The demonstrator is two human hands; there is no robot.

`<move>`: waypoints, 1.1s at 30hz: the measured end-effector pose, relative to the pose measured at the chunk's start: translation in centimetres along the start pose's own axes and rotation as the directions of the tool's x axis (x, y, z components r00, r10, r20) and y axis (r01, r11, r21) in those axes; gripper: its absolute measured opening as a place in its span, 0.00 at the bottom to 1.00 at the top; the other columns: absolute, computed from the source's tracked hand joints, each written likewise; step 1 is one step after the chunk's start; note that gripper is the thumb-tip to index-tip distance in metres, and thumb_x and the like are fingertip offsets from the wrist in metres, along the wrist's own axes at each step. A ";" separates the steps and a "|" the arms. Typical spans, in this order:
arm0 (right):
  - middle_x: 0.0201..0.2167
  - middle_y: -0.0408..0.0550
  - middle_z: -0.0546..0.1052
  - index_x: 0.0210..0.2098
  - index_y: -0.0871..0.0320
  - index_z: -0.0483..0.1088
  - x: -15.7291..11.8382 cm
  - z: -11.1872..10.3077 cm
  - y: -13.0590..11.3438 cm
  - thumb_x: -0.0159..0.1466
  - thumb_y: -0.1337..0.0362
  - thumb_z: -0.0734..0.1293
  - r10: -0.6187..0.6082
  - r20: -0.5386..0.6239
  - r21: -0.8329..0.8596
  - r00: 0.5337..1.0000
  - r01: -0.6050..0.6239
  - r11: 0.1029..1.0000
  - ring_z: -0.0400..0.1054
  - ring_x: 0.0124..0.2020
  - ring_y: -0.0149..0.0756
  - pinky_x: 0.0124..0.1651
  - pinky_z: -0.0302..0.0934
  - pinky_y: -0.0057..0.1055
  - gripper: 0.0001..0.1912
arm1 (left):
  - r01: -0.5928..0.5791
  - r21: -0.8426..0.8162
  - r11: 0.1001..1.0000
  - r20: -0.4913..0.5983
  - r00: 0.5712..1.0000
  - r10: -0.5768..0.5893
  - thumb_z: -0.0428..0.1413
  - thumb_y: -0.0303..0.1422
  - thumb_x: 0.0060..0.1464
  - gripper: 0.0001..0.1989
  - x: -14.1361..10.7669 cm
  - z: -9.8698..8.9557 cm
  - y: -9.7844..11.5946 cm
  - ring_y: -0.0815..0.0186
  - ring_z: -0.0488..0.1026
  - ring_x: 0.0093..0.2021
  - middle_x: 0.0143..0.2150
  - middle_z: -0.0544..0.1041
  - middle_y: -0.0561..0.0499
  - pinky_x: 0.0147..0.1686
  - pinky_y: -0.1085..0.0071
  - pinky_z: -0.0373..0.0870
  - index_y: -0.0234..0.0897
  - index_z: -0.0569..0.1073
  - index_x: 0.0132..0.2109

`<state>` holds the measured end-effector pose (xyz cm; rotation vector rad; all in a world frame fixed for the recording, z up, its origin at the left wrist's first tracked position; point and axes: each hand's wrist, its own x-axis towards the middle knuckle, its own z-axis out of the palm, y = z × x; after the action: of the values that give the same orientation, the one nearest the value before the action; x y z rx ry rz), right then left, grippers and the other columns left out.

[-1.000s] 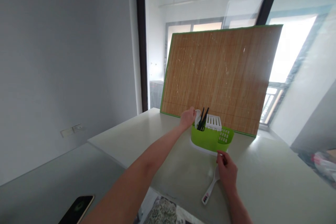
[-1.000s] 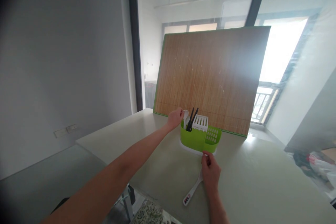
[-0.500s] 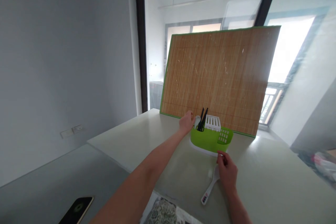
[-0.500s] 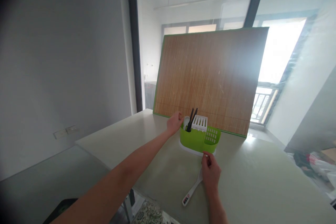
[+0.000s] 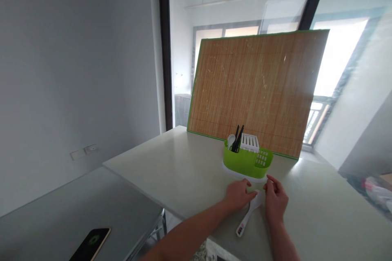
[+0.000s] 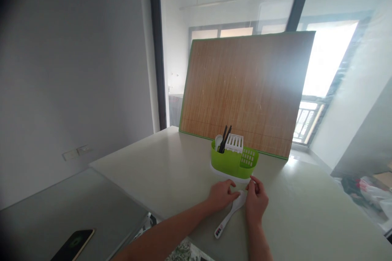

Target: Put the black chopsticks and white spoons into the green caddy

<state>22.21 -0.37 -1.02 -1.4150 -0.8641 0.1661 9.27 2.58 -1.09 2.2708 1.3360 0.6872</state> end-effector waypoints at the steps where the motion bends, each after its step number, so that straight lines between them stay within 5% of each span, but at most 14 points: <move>1: 0.20 0.43 0.71 0.42 0.63 0.72 0.1 0.0 0.1 0.56 0.54 0.61 0.006 -0.006 0.003 1.000 -0.006 1.000 0.63 0.23 0.32 0.29 0.57 0.27 0.22 | -0.008 0.018 1.000 0.020 1.000 0.008 0.50 0.50 0.50 0.21 0.2 0.4 0.3 0.63 0.72 0.36 0.33 0.76 0.53 0.35 0.71 0.63 0.43 0.70 0.45; 6: 0.20 0.41 0.70 0.41 0.62 0.72 0.3 0.0 0.5 0.56 0.56 0.61 0.037 0.007 0.010 0.999 -0.037 0.999 0.63 0.22 0.32 0.28 0.56 0.27 0.20 | -0.051 0.100 0.994 0.089 0.995 0.042 0.48 0.47 0.53 0.17 0.9 1.4 0.8 0.63 0.71 0.38 0.35 0.76 0.52 0.36 0.70 0.63 0.42 0.73 0.39; 10: 0.20 0.42 0.70 0.41 0.62 0.72 0.3 0.1 0.7 0.55 0.56 0.62 0.040 0.018 0.014 0.999 -0.040 0.999 0.62 0.22 0.32 0.29 0.56 0.28 0.20 | -0.023 0.029 0.999 0.017 1.000 0.022 0.48 0.43 0.54 0.14 0.5 1.2 0.0 0.66 0.70 0.34 0.33 0.76 0.53 0.31 0.73 0.61 0.41 0.73 0.37; 15: 0.20 0.42 0.70 0.41 0.62 0.72 0.2 0.1 0.7 0.56 0.55 0.61 0.044 0.017 0.007 0.999 -0.044 0.999 0.62 0.22 0.32 0.27 0.55 0.27 0.20 | 0.004 -0.107 0.994 -0.221 0.975 -0.027 0.47 0.41 0.55 0.13 0.2 -2.7 -0.8 0.70 0.67 0.27 0.27 0.73 0.55 0.27 0.75 0.58 0.39 0.71 0.34; 18: 0.20 0.41 0.69 0.41 0.61 0.72 0.1 0.2 0.4 0.56 0.55 0.61 0.043 0.030 0.003 0.999 -0.043 0.999 0.61 0.21 0.31 0.27 0.54 0.26 0.20 | -0.070 -0.194 0.979 -0.435 0.900 -0.022 0.43 0.44 0.58 0.16 0.8 -7.5 -0.6 0.72 0.66 0.25 0.25 0.70 0.56 0.26 0.76 0.58 0.38 0.68 0.36; 22: 0.20 0.40 0.69 0.40 0.61 0.72 -0.1 0.3 0.2 0.56 0.56 0.62 0.040 0.039 -0.004 0.998 -0.040 0.999 0.60 0.21 0.31 0.27 0.53 0.27 0.19 | -0.163 -0.175 0.971 -0.690 0.723 -0.003 0.41 0.45 0.59 0.17 3.0 -14.3 0.6 0.73 0.66 0.26 0.26 0.70 0.55 0.27 0.77 0.58 0.37 0.66 0.39; 26: 0.20 0.40 0.69 0.40 0.61 0.72 -0.2 0.3 0.2 0.56 0.55 0.62 0.036 0.048 -0.001 0.998 -0.036 0.999 0.60 0.22 0.31 0.27 0.53 0.27 0.19 | -0.172 -0.016 0.985 -0.799 0.594 0.091 0.42 0.44 0.60 0.16 5.9 -18.5 1.5 0.71 0.68 0.28 0.29 0.72 0.53 0.28 0.76 0.57 0.36 0.66 0.41; 28: 0.20 0.40 0.68 0.40 0.61 0.72 -0.2 0.3 0.2 0.56 0.55 0.62 0.035 0.053 0.000 0.998 -0.035 0.999 0.60 0.22 0.31 0.27 0.53 0.27 0.19 | -0.145 0.062 0.987 -0.792 0.596 0.137 0.41 0.43 0.60 0.17 7.1 -19.2 1.6 0.69 0.69 0.29 0.30 0.73 0.51 0.28 0.75 0.56 0.36 0.67 0.41; 33: 0.20 0.40 0.68 0.40 0.61 0.72 -0.1 0.3 0.3 0.56 0.55 0.62 0.035 0.065 -0.002 0.997 -0.035 0.999 0.60 0.22 0.31 0.27 0.53 0.27 0.19 | -0.083 0.179 0.980 -0.690 0.700 0.185 0.40 0.43 0.61 0.17 9.0 -17.7 0.7 0.67 0.70 0.29 0.31 0.74 0.50 0.28 0.73 0.55 0.39 0.67 0.41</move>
<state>22.02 -0.13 -1.35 -1.4322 -0.8934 0.2396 2.83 12.03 15.19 2.3104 1.5645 1.7051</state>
